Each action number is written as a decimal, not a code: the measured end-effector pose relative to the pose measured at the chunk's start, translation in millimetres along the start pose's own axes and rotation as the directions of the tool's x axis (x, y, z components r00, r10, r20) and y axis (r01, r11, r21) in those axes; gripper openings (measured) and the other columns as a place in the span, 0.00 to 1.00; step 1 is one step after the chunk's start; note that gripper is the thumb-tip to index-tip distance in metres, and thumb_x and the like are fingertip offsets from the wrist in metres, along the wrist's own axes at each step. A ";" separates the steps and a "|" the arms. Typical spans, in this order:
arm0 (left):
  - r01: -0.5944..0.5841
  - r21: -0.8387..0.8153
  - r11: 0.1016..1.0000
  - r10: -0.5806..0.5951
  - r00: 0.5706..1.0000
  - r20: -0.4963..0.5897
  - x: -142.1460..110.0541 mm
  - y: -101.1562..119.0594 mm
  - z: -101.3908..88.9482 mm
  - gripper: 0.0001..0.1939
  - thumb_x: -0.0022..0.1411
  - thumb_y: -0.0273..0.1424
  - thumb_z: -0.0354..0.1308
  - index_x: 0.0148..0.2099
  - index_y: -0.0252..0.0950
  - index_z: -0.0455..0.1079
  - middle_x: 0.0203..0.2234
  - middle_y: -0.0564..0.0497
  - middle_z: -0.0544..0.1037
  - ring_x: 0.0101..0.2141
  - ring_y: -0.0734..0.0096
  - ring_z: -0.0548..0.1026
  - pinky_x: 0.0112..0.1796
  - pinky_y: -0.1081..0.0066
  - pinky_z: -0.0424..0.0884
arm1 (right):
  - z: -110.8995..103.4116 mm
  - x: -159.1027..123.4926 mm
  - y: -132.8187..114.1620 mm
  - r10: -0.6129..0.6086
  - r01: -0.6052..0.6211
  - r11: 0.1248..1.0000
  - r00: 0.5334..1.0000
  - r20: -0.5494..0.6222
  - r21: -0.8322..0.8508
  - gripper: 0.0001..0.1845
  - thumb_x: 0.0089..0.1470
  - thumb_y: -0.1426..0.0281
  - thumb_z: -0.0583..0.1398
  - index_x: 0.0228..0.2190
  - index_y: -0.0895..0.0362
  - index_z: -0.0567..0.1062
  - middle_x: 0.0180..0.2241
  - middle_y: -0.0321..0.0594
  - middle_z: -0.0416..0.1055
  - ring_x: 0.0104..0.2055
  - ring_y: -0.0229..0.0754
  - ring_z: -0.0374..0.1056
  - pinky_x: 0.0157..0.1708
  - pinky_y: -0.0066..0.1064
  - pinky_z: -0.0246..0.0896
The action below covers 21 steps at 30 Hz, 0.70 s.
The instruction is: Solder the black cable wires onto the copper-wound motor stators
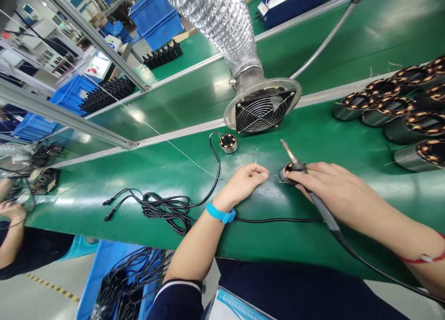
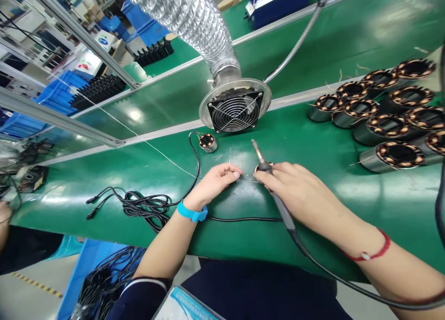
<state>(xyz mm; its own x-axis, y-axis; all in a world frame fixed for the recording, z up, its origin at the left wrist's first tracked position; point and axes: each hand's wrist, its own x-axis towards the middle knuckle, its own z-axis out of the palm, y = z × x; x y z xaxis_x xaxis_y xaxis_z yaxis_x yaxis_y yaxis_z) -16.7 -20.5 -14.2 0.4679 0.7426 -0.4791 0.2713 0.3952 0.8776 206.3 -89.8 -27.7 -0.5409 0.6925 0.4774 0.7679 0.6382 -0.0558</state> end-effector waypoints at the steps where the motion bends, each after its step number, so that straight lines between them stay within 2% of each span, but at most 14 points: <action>1: 0.000 0.005 1.000 0.000 0.999 0.033 -0.1 0.1 -1.9 0.03 0.61 0.27 0.60 0.35 0.32 0.70 0.21 0.59 0.67 0.25 0.80 0.62 0.29 0.75 0.58 | 2.2 2.9 -5.0 -0.003 0.003 1.000 1.000 -0.007 0.023 0.15 0.66 0.77 0.53 0.52 0.57 0.71 0.36 0.44 0.74 0.39 0.46 0.69 0.36 0.36 0.66; 3: -0.002 0.012 1.000 0.001 0.997 0.083 0.8 -1.5 -3.2 0.06 0.60 0.29 0.61 0.32 0.32 0.70 0.24 0.56 0.71 0.28 0.78 0.64 0.33 0.75 0.61 | 5.6 6.0 -10.6 0.008 -0.008 0.998 1.000 -0.003 0.061 0.15 0.68 0.74 0.51 0.52 0.57 0.71 0.35 0.43 0.73 0.37 0.46 0.69 0.36 0.36 0.66; 5: -0.019 0.004 1.000 0.019 0.997 0.074 3.3 -5.0 -1.7 0.07 0.60 0.29 0.60 0.30 0.33 0.70 0.24 0.56 0.71 0.29 0.77 0.65 0.35 0.74 0.62 | 8.5 5.7 -12.1 0.052 -0.052 0.995 0.999 0.005 0.090 0.14 0.70 0.72 0.50 0.51 0.56 0.71 0.35 0.43 0.73 0.38 0.46 0.69 0.37 0.37 0.66; 8: -0.047 -0.018 0.999 0.047 0.999 0.009 7.6 -10.3 3.1 0.07 0.60 0.25 0.57 0.28 0.33 0.69 0.25 0.55 0.72 0.30 0.77 0.66 0.37 0.73 0.63 | 14.1 1.7 -11.8 0.162 -0.160 0.976 0.987 -0.007 0.149 0.12 0.70 0.68 0.52 0.51 0.55 0.71 0.42 0.47 0.75 0.45 0.49 0.71 0.41 0.40 0.68; 12: -0.067 -0.033 0.997 0.066 0.998 -0.007 8.3 -11.6 6.0 0.07 0.61 0.26 0.56 0.29 0.34 0.69 0.25 0.55 0.71 0.30 0.76 0.67 0.38 0.73 0.64 | 22.4 -2.0 -13.2 0.252 -0.237 0.938 0.967 -0.029 0.252 0.14 0.69 0.65 0.54 0.53 0.55 0.69 0.50 0.49 0.74 0.50 0.51 0.72 0.45 0.43 0.71; 17: -0.202 -0.070 0.977 0.204 0.979 0.014 9.4 -6.8 9.3 0.11 0.65 0.35 0.58 0.32 0.34 0.69 0.26 0.54 0.71 0.31 0.74 0.68 0.39 0.72 0.66 | 27.6 -1.0 -16.2 0.292 -0.262 0.918 0.954 -0.061 0.299 0.17 0.68 0.66 0.56 0.56 0.54 0.67 0.52 0.48 0.74 0.50 0.51 0.72 0.45 0.43 0.72; 21: -0.224 -0.071 0.972 0.227 0.973 0.038 10.9 -5.2 10.9 0.18 0.65 0.46 0.60 0.34 0.34 0.69 0.27 0.53 0.71 0.31 0.74 0.68 0.37 0.72 0.66 | 29.2 -1.0 -16.0 0.282 -0.249 0.912 0.958 -0.057 0.325 0.19 0.67 0.66 0.57 0.57 0.53 0.67 0.49 0.47 0.75 0.45 0.50 0.71 0.41 0.41 0.71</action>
<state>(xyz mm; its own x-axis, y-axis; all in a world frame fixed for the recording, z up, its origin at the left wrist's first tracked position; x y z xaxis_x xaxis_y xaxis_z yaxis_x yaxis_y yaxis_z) -3.9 -20.3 -24.2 0.5492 0.7918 -0.2672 0.0987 0.2560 0.9616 184.6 -90.9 -52.9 -0.2822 0.8241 0.4912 0.7240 0.5188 -0.4546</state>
